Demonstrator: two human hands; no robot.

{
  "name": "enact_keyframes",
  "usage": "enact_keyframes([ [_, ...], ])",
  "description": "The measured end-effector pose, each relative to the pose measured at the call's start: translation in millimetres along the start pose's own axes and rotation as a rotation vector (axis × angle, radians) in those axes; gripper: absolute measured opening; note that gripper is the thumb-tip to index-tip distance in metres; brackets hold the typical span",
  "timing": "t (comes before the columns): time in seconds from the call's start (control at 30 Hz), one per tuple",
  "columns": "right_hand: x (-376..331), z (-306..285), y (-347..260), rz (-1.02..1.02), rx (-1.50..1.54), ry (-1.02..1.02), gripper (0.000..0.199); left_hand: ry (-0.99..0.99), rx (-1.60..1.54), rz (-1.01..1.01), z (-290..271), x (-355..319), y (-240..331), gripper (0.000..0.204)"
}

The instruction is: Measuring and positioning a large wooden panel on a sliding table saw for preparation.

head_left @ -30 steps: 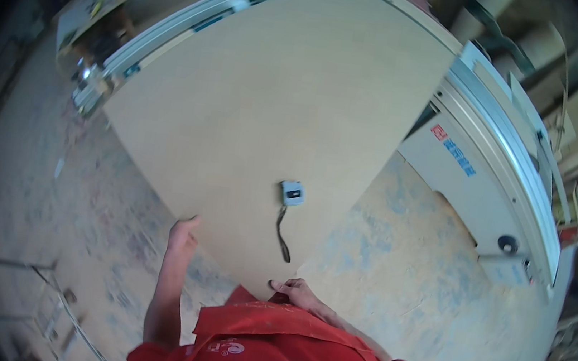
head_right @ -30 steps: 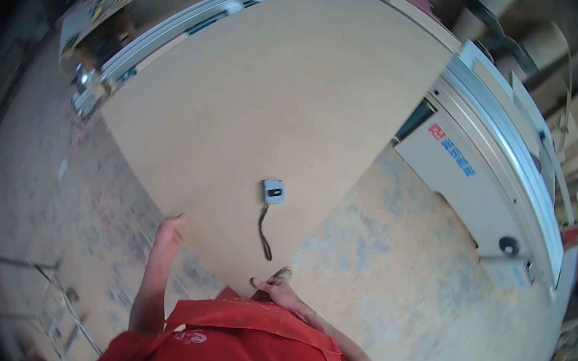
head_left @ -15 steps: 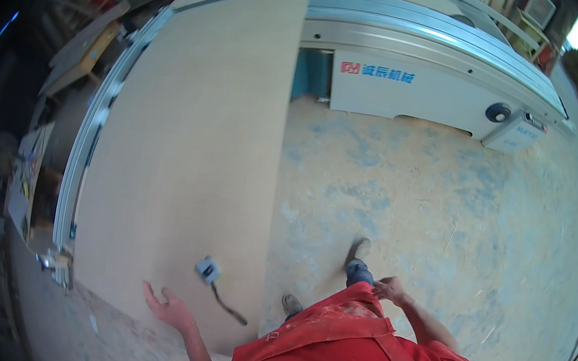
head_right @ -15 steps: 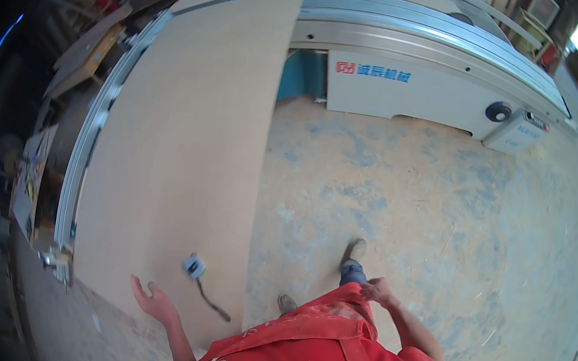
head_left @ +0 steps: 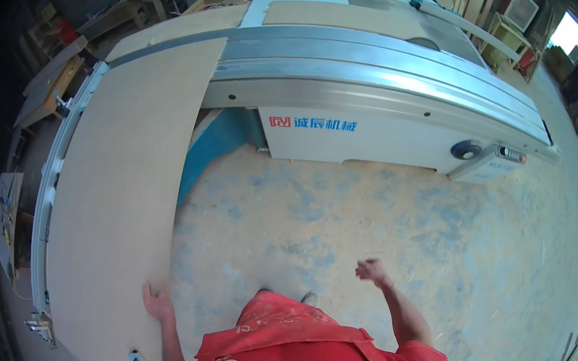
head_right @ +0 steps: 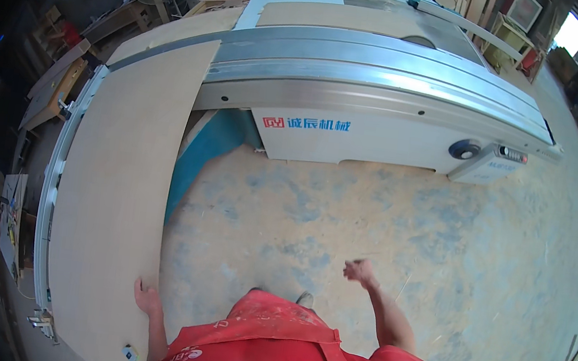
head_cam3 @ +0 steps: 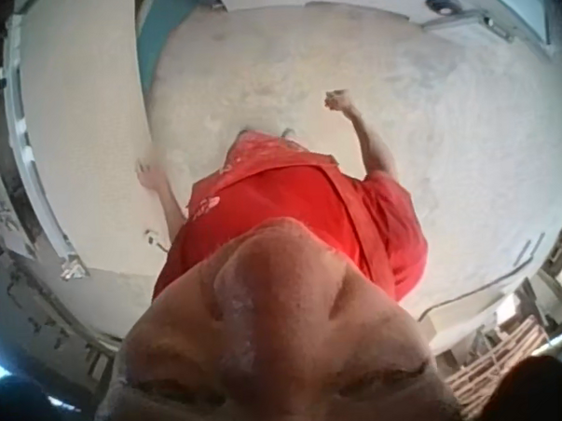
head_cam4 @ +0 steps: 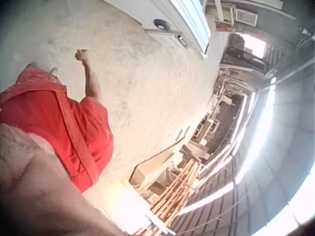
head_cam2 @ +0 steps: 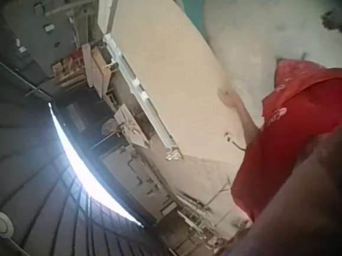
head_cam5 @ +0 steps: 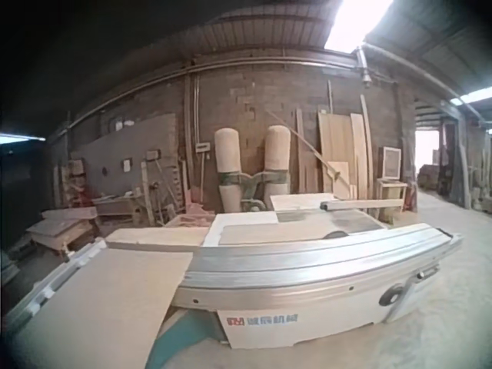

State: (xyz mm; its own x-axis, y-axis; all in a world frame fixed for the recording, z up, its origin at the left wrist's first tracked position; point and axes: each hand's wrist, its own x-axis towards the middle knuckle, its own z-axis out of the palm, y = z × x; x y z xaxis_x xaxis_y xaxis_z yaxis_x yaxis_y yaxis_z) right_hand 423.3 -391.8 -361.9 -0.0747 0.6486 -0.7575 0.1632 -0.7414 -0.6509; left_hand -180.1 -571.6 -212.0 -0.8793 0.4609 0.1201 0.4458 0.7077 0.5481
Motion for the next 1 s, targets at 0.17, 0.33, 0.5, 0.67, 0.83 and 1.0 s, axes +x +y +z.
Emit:
enact_keyframes([
  [0.17, 81.9, -16.9, -160.9, -0.127, 0.056, 0.1, 0.035, 0.079, 0.083, 0.081, 65.7, 38.8, 69.4, 0.048],
  [0.33, 120.0, 5.9, -270.2, -0.185, -0.117, -0.033, 0.035, 0.117, -0.03, 0.224, 160.4, 101.5, 205.7, 0.044],
  [0.5, 140.6, 38.1, -403.6, -0.412, -0.346, -0.183, 0.034, -0.128, -0.453, 0.311, 258.0, 161.1, 397.1, 0.04],
  [0.67, 201.2, 55.2, -566.6, -0.889, -0.514, 0.037, 0.031, -0.326, -0.638, 0.359, 324.7, 226.3, 544.7, 0.038],
  [0.83, 334.6, 35.2, -697.9, -1.227, -0.68, 0.271, 0.037, -0.365, -0.55, 0.48, 372.0, 253.9, 631.5, 0.036],
  [1.0, 429.3, 25.2, -798.1, -1.248, -0.739, 0.406, 0.044, -0.438, -0.501, 0.389, 405.6, 300.9, 702.7, 0.035],
])
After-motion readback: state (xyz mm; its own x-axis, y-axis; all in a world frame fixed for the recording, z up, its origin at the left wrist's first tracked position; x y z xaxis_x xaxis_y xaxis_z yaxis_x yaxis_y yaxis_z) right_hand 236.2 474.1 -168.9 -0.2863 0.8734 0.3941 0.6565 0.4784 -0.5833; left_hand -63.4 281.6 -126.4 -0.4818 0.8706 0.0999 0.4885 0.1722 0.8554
